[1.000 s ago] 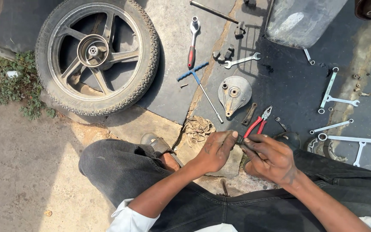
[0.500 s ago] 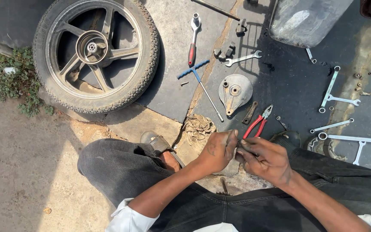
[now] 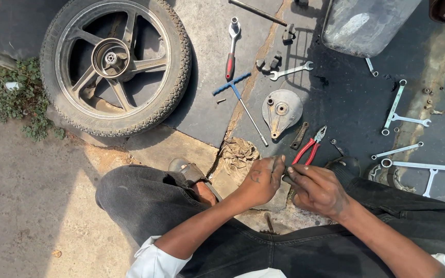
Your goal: The recorder is repairing the brake components of a motorcycle, including cleaning parts and opening a box of new brake shoes.
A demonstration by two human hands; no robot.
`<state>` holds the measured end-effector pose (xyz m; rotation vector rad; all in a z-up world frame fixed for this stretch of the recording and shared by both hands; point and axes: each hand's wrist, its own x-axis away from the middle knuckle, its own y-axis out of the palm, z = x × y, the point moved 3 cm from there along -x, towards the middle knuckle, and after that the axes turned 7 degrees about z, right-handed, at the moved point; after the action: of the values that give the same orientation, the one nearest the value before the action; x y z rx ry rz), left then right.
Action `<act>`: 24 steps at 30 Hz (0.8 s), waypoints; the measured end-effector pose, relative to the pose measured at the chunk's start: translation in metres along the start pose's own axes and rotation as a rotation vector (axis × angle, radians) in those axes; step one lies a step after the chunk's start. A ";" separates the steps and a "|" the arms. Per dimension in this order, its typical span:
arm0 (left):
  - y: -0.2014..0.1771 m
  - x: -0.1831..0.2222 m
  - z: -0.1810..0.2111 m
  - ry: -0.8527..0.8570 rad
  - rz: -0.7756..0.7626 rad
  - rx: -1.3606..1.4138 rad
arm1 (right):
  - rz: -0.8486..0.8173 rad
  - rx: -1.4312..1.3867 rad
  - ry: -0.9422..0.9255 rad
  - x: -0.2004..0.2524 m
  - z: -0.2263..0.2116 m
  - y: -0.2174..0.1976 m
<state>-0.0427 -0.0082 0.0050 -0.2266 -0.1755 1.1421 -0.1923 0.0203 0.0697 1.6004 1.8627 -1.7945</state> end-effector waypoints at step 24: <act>-0.006 0.008 -0.006 0.090 0.065 0.282 | 0.185 -1.130 1.651 0.060 0.041 0.017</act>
<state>-0.0326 -0.0040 0.0013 -0.0332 0.0738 1.2037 -0.2299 0.0189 0.0055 2.4027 2.0233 1.1533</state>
